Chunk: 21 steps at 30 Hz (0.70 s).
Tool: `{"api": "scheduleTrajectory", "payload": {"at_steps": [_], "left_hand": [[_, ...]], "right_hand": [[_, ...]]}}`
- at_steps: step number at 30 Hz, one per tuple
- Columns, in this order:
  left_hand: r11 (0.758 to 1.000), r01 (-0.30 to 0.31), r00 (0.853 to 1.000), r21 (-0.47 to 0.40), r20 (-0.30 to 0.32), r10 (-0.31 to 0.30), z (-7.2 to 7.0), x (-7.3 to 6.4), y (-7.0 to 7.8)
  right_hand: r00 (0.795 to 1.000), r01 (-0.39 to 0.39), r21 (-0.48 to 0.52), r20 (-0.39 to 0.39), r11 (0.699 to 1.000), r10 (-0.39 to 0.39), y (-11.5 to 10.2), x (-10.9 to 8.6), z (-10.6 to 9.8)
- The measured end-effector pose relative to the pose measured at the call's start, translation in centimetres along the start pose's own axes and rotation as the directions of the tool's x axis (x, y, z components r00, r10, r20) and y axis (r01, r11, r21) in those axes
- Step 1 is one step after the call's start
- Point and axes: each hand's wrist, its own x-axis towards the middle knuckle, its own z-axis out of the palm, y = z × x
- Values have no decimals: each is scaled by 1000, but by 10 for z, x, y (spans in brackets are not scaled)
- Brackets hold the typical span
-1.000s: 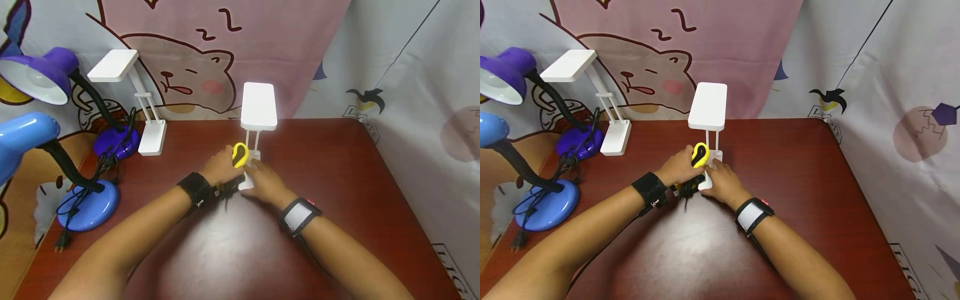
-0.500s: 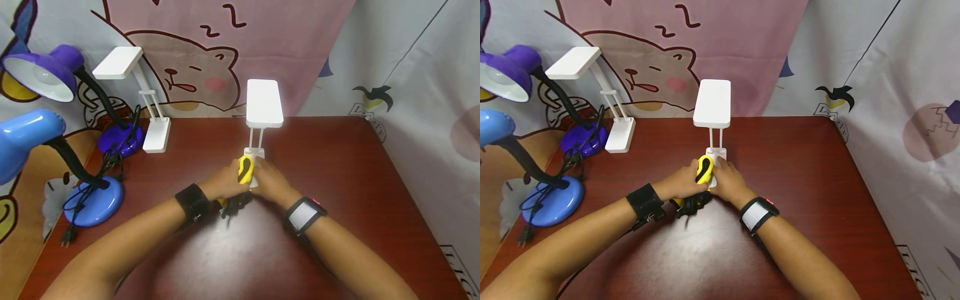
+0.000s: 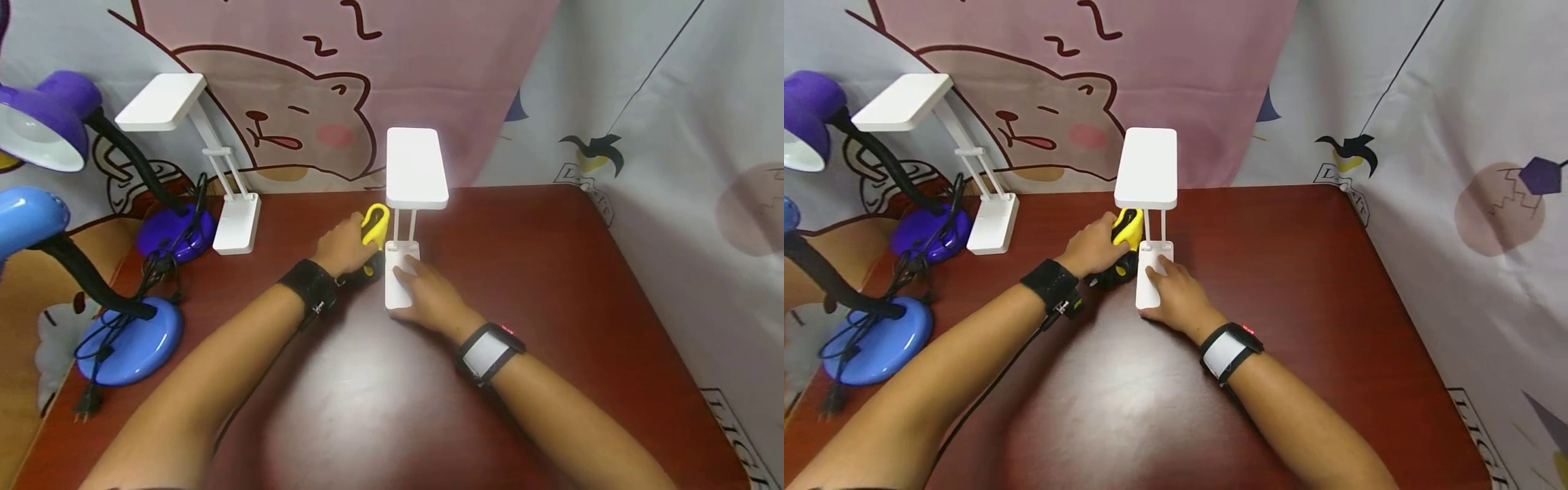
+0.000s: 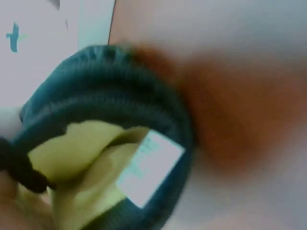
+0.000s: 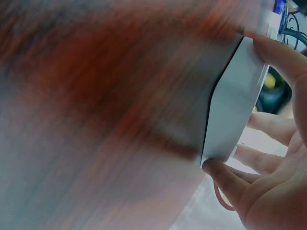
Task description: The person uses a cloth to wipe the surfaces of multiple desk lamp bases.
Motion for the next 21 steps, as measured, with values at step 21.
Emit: {"api": "scheduleTrajectory", "payload": {"at_steps": [21], "left_hand": [[969,-124,974,-216,161,161,-6,30,5]], "right_hand": [[1000,-6,-5,24,1000,7,2,1,-1]]}}
